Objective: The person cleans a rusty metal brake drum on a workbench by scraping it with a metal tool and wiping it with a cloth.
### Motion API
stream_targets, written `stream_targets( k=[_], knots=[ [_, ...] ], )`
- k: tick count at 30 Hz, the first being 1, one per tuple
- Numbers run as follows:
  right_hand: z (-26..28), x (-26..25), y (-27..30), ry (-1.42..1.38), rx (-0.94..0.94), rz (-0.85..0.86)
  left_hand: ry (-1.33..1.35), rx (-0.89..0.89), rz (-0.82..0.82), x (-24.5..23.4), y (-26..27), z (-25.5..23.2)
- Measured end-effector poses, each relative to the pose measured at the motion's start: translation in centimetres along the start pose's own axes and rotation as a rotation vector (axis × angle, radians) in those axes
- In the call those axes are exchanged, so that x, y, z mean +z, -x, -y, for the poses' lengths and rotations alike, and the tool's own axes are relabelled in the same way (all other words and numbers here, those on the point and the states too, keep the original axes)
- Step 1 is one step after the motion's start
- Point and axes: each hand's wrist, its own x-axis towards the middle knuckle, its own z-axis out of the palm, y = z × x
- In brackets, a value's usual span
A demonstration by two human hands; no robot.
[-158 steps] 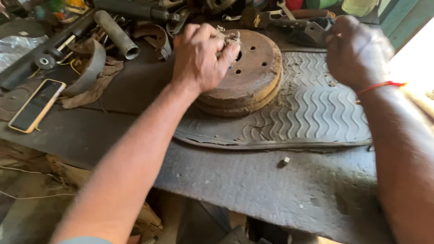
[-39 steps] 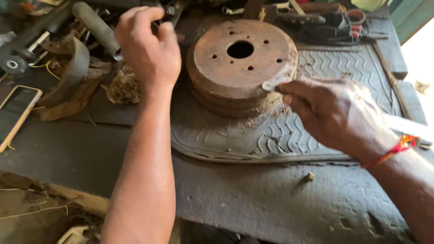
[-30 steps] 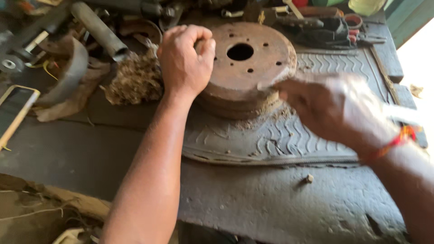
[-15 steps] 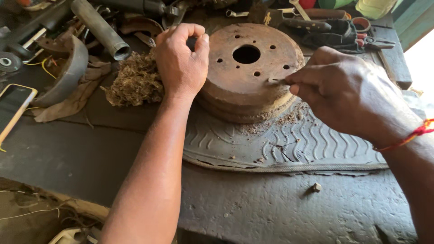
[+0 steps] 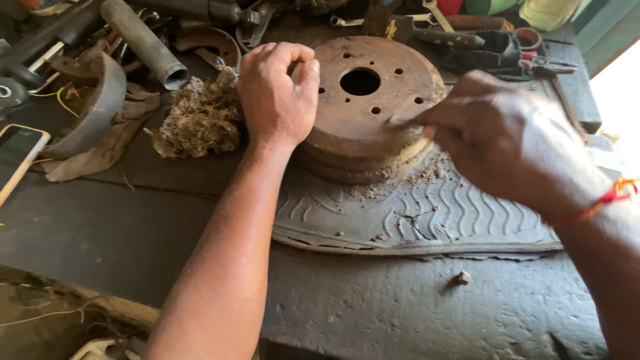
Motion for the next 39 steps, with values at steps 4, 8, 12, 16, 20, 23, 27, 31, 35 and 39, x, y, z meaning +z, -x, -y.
stream_targets(
  k=[4,8,12,16,20,23,27,31,35,39],
  knots=[
    [-0.3,2.0,-2.2,-0.004,0.116,-0.049,0.020,0.007,0.020,0.1,0.3,0.4],
    [1.0,-0.4,-1.1,0.010,0.019,-0.024,0.010,0.002,0.029,0.1,0.2,0.5],
    [1.0,-0.7,-1.5,0.106,-0.008,-0.114,0.023,0.009,0.034,0.4,0.8,0.5],
    [1.4,-1.0,-1.6,0.016,-0.076,-0.099,0.025,-0.001,0.019,0.3,0.3,0.5],
    [1.7,-0.7,-1.5,0.022,0.049,-0.041,0.031,-0.015,0.034,0.4,0.7,0.5],
    [1.8,-1.3,-1.3,0.053,-0.041,-0.074,0.018,0.035,0.013,0.3,0.5,0.5],
    [2.0,-0.6,-1.1,-0.033,-0.092,-0.066,0.047,0.000,0.051,0.2,0.5,0.9],
    [0.1,-0.9,-1.9,0.071,-0.016,-0.094,0.063,0.060,0.046,0.4,0.2,1.0],
    [-0.1,-2.0,-1.2,-0.009,-0.057,-0.196,0.004,0.054,0.015,0.0,0.2,0.5],
    [1.4,-2.1,0.1,0.038,-0.103,-0.230,-0.001,0.071,0.032,0.2,0.0,0.4]
  ],
)
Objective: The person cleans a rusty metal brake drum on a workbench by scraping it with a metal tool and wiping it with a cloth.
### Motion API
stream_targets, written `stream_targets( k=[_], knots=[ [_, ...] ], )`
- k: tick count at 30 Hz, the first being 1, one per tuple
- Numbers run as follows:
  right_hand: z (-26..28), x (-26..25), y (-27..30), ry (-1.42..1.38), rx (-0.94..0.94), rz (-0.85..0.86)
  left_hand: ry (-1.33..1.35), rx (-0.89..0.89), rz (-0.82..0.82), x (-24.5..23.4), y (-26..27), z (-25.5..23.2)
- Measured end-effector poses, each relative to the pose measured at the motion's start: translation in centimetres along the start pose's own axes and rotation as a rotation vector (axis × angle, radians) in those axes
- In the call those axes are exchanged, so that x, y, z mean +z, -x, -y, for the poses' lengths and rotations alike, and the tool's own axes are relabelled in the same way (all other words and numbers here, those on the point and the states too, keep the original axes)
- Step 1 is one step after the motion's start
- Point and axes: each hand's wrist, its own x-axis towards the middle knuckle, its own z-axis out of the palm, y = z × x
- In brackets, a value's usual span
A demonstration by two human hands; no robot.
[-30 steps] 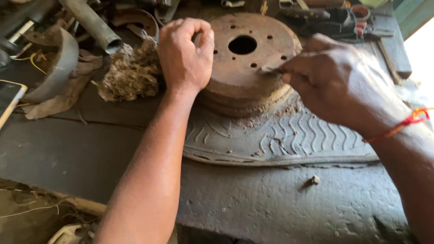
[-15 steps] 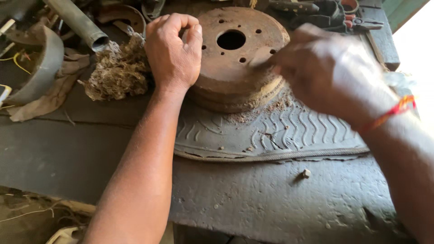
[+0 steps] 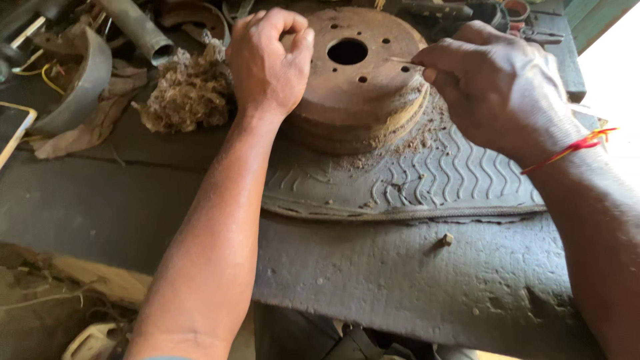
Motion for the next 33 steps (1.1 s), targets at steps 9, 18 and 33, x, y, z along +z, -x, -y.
stream_targets(
  k=[9,18,33],
  knots=[
    [0.5,1.6,0.4,-0.066,-0.081,0.095,0.016,-0.027,0.042,0.1,0.2,-0.6],
    [0.4,2.0,-1.2,-0.046,0.010,0.102,0.035,-0.043,0.042,0.0,0.2,-1.0],
    [-2.9,3.0,1.1,0.074,0.070,0.176,0.048,-0.045,0.044,-0.1,0.3,-0.9]
  ],
)
